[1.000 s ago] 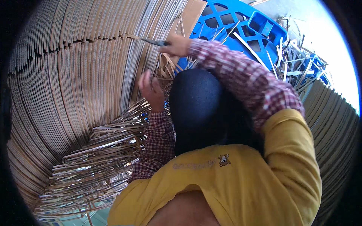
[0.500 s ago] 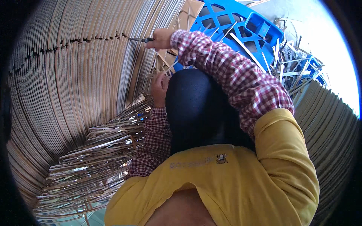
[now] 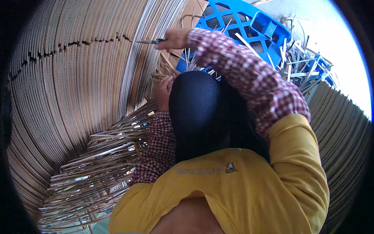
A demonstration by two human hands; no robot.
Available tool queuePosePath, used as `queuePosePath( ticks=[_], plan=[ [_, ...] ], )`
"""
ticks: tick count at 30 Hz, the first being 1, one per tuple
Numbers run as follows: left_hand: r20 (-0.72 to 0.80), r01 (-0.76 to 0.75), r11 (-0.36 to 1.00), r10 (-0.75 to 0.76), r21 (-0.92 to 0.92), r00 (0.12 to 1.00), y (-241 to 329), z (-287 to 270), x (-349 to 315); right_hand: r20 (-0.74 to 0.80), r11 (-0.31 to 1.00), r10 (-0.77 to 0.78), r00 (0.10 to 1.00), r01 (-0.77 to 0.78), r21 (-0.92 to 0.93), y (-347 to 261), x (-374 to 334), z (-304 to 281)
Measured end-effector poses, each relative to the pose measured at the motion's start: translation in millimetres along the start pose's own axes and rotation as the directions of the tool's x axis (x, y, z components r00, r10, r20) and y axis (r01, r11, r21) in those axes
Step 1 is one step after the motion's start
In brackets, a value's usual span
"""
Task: Trimming excess material from a stack of cardboard sheets using hand snips.
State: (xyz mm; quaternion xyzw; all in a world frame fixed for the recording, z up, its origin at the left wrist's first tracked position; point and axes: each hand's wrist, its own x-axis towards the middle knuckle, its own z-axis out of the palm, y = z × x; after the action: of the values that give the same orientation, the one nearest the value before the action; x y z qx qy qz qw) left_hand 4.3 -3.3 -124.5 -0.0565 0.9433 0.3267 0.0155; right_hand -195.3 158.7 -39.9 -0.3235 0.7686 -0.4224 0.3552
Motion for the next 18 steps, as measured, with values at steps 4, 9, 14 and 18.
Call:
queuePosePath(
  ticks=[4, 9, 14, 18],
  plan=[
    [-0.248, -0.103, 0.986, 0.133, 0.131, 0.960, 32, -36, 6, -0.240, 0.997, -0.067, 0.969, 0.055, -0.057, 1, 4, 45],
    [-0.476, -0.134, 0.977, 0.197, 0.163, 0.857, 56, -50, 27, -0.054, 0.962, -0.252, 0.966, 0.244, -0.127, 83, -52, 56],
    [-0.463, -0.160, 0.979, 0.202, 0.130, 0.863, 46, -41, 22, -0.073, 0.994, 0.011, 0.997, -0.019, -0.108, -3, -1, 19],
    [-0.438, -0.157, 0.986, 0.167, 0.059, 0.883, 55, -41, 26, -0.150, 0.998, 0.046, 0.988, -0.051, -0.031, 2, 25, 27]
  ],
)
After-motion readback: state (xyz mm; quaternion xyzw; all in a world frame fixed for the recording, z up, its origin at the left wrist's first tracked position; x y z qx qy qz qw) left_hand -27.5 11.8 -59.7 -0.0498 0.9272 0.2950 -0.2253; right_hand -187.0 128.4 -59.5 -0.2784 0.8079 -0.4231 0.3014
